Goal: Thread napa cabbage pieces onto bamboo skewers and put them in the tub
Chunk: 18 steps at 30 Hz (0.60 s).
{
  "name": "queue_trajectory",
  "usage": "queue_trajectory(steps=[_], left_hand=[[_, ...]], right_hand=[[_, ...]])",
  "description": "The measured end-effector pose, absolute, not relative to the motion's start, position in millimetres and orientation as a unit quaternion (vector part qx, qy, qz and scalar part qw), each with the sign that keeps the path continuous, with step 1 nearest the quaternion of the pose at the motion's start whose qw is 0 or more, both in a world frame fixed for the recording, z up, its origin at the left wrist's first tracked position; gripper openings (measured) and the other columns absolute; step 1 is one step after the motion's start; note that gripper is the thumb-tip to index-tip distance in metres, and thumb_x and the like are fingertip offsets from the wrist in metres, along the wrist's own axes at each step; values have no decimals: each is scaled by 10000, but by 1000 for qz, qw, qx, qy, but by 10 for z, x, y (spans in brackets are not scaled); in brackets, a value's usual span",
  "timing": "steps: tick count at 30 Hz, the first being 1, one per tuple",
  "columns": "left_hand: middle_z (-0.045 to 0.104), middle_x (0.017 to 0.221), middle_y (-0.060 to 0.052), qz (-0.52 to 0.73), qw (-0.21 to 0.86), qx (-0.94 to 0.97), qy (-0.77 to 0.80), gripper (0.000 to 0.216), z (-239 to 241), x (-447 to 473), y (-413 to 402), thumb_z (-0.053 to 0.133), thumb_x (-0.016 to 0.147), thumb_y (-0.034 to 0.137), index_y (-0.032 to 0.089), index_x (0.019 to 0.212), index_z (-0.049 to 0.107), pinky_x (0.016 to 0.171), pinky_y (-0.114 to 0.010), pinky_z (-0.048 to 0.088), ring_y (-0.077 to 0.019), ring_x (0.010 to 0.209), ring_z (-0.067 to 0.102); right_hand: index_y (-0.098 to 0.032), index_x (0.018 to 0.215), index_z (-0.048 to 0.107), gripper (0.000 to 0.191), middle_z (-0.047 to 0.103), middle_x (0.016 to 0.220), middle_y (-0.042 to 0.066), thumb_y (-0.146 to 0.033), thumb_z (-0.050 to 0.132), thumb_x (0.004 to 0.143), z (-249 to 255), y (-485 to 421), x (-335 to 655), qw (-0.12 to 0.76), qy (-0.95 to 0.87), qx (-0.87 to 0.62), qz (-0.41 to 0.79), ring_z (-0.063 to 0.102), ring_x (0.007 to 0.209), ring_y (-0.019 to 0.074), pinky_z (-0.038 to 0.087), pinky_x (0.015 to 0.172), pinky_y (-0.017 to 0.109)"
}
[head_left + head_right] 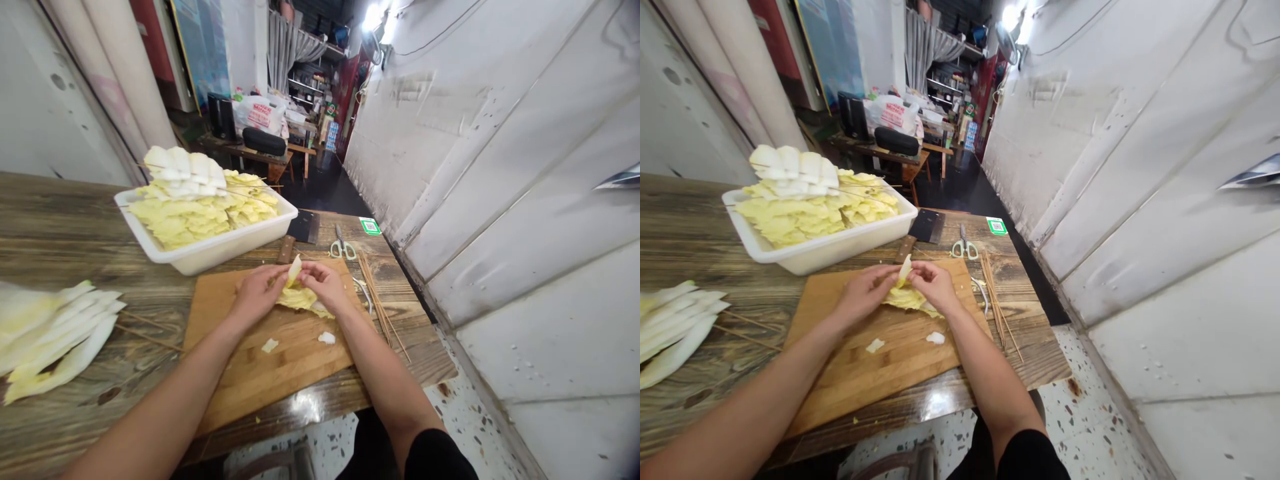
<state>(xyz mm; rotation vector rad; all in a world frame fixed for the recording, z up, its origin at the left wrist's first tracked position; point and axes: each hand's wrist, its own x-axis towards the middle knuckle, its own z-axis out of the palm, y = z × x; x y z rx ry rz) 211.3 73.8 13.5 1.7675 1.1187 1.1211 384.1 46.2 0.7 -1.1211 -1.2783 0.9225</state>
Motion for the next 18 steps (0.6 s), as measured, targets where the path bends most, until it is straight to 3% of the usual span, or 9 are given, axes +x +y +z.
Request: queue_trajectory(steps=[3,6,11,18], left_hand=[[778,1045,-58,410,351,712,449,308,123,2119,732,627,769,464,284,969,778,1038,-465,399,-324,1083,647],[776,1029,-61,399,337,718,460,375,100,2126,729,702,693,453,288,1024,765,1025,-460,397,-341,1093,633],[764,999,-46,384,367,726,437,367,49,2120,751,684,628,367,258,971,754,907,-390,478,-295,972,664],[732,882,-28,402,412,686,445,331,-15,2088,816,675,571,314,213,886,670,828,-367,512,-242,841,652]], right_hand=[[-196,910,744,269,707,776,5,-406,745,741,-6,449,3814,539,-581,-480,377,641,716,156,538,695,271],[-211,904,756,167,727,920,37,-309,665,803,7,440,3845,530,-605,-489,338,661,855,183,539,808,311],[-222,1054,756,325,678,1201,82,-150,642,759,63,438,3983,516,-626,-519,268,573,1181,236,392,1091,412],[-259,1043,765,372,738,1126,37,-173,760,682,90,424,4020,468,-659,-509,297,640,1074,226,442,1023,378]])
